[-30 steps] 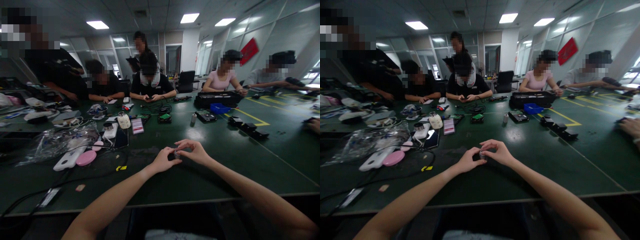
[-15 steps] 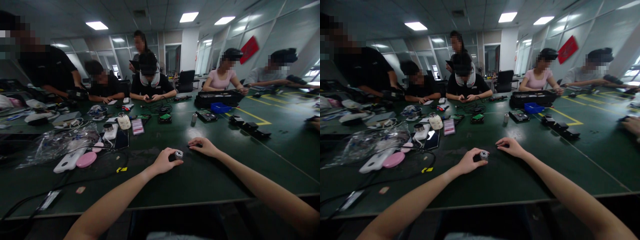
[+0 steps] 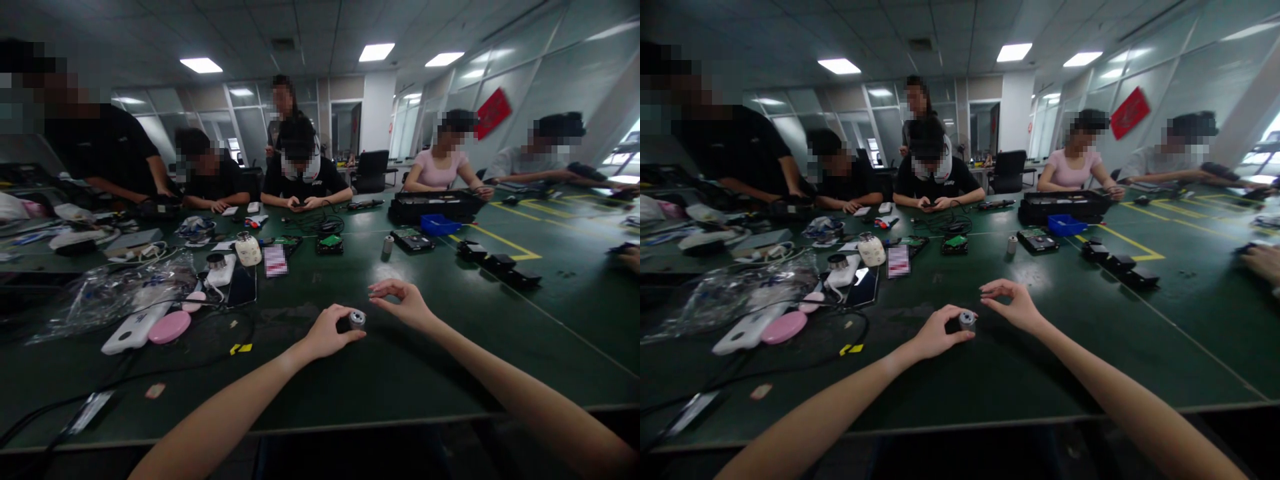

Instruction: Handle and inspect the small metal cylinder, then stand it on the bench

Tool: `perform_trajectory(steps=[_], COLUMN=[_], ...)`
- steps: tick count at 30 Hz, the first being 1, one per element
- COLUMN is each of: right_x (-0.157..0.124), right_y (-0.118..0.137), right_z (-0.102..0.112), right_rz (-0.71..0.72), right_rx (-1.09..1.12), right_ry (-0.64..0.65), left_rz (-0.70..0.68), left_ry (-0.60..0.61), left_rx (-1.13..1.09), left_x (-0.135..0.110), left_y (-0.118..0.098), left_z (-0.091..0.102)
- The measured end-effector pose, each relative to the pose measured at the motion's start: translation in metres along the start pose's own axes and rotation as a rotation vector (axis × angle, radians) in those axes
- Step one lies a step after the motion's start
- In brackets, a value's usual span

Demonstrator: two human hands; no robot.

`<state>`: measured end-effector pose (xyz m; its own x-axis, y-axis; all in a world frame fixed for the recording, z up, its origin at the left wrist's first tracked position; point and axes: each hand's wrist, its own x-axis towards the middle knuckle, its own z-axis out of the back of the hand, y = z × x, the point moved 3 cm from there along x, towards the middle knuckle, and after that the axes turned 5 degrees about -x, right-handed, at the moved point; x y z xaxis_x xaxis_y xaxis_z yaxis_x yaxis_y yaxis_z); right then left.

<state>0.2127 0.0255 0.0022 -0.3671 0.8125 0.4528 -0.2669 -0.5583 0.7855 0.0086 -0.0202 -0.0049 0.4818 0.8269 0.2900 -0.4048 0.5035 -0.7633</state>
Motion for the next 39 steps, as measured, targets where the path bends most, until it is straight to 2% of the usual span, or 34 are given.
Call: perform_trajectory(steps=[4, 7, 12, 22, 31, 39], right_x=[-0.006, -0.008, -0.006, -0.007, -0.010, -0.015], right_y=[0.039, 0.049, 0.047, 0.052, 0.043, 0.053], right_z=[-0.022, -0.029, -0.029, -0.033, -0.032, -0.026], right_rz=[0.158, 0.187, 0.204, 0.196, 0.134, 0.176], right_rx=[0.079, 0.047, 0.027, 0.012, -0.030, -0.084], right_ry=[0.059, 0.096, 0.058, 0.103, 0.091, 0.079], left_rz=[0.023, 0.046, 0.026, 0.010, 0.013, -0.002], left_ry=[-0.035, -0.042, -0.044, -0.032, -0.031, -0.029], left_rx=[0.009, 0.014, 0.008, 0.022, 0.005, -0.004], left_x=[0.000, 0.000, 0.001, 0.001, 0.001, 0.000], left_y=[0.004, 0.005, 0.005, 0.008, 0.004, 0.005], left_z=[-0.001, -0.001, -0.001, -0.003, -0.002, -0.002])
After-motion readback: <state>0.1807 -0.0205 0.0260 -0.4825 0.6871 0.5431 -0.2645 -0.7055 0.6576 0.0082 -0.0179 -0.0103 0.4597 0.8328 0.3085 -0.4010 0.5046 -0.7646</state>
